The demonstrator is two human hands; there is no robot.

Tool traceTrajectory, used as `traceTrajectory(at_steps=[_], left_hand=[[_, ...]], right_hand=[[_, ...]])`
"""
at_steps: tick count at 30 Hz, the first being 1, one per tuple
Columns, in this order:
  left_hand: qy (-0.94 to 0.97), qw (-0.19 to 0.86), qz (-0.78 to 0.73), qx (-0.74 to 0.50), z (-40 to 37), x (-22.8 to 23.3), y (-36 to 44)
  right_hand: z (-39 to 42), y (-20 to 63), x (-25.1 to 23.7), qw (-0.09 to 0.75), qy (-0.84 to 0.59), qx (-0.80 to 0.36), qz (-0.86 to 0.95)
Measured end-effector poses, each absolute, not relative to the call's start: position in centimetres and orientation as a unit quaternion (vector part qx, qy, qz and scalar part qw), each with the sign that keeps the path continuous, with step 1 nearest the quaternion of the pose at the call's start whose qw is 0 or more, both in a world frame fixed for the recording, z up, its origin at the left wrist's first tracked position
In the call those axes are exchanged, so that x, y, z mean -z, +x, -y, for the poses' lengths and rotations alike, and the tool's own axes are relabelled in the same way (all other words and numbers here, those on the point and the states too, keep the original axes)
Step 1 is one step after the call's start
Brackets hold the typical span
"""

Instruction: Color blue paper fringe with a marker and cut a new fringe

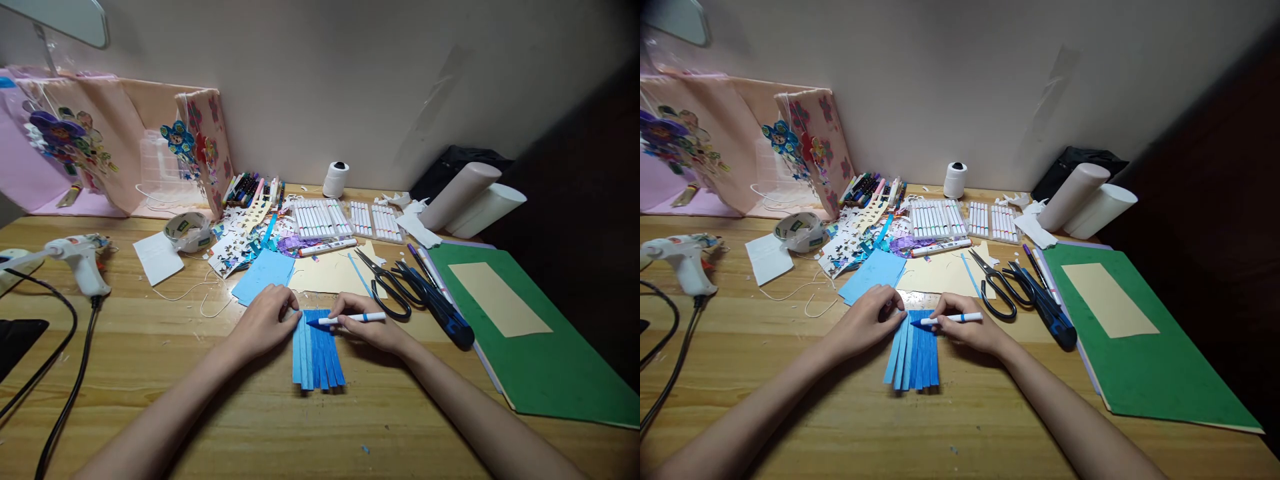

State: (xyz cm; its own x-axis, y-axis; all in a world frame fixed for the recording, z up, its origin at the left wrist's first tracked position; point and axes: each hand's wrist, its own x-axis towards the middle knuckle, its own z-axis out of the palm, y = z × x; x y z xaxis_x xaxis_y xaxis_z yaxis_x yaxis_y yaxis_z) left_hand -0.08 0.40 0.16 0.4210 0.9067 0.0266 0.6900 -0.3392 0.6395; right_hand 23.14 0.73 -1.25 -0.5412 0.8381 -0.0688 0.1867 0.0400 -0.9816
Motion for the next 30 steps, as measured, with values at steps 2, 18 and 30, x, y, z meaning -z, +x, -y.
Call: traceTrajectory(at_steps=[2,18,30], left_hand=[[0.795,0.281,-0.502,-0.193,-0.39,-0.18,-0.08],[0.793,0.285,-0.503,-0.190,-0.47,-0.15,-0.11],[0.792,0.285,-0.504,-0.193,-0.48,-0.24,-0.10]], right_hand=[[-0.72,23.13,1.27,0.287,-0.393,-0.569,0.663],[-0.74,23.07,1.28,0.299,-0.400,-0.525,0.690],[-0.70,23.14,1.17,0.285,-0.382,-0.539,0.695]])
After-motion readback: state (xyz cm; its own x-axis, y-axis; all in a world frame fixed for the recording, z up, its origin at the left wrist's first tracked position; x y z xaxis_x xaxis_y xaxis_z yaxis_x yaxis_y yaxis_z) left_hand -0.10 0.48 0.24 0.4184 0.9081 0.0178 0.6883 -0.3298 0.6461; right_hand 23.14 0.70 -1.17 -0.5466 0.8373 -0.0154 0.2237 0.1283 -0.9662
